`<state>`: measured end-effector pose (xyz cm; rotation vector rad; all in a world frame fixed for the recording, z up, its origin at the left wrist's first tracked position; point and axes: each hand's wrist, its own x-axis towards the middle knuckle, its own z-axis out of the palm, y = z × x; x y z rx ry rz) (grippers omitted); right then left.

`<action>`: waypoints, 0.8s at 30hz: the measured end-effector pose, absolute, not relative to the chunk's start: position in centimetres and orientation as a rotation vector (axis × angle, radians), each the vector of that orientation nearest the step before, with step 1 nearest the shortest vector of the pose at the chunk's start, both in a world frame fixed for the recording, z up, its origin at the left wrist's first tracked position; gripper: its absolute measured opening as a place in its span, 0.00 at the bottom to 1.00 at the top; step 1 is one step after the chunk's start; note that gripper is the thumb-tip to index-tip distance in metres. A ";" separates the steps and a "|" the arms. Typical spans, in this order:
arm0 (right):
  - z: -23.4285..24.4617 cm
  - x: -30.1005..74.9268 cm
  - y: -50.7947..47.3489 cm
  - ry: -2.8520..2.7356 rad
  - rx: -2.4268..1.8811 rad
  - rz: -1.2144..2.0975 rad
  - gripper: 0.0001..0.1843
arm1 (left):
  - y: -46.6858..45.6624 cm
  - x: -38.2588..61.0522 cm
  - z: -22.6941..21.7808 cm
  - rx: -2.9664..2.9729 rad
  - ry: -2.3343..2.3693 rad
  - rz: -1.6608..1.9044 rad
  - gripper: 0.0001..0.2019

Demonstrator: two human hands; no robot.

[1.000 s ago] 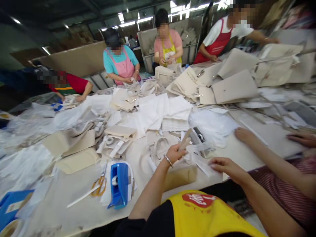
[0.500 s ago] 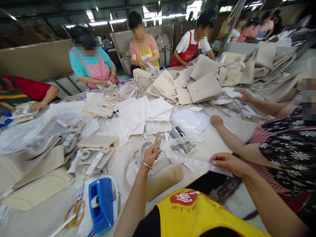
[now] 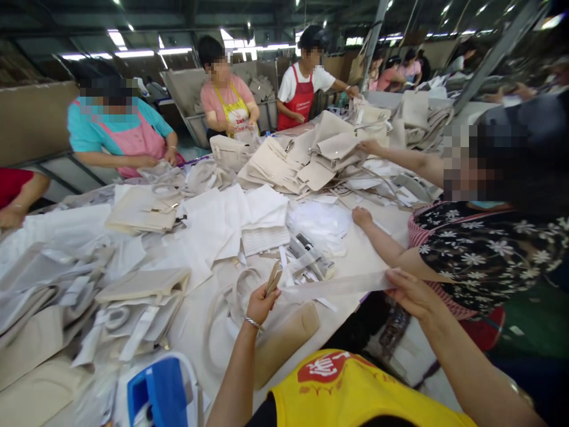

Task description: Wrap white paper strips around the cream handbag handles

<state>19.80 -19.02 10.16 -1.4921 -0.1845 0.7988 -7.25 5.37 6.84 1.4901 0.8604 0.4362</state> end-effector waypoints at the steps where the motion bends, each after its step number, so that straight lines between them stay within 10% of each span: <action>1: 10.3 19.6 -18.8 -0.156 -1.462 0.752 0.14 | 5.1 -7.1 6.9 1.497 0.845 0.402 0.10; 14: 20.7 15.7 -19.0 -0.819 -2.214 -0.115 0.16 | 1.6 -4.9 14.6 1.537 0.662 0.372 0.12; 24: 15.6 7.5 -12.5 -1.463 -2.325 -0.176 0.11 | -3.1 -2.0 16.5 1.659 0.760 0.423 0.14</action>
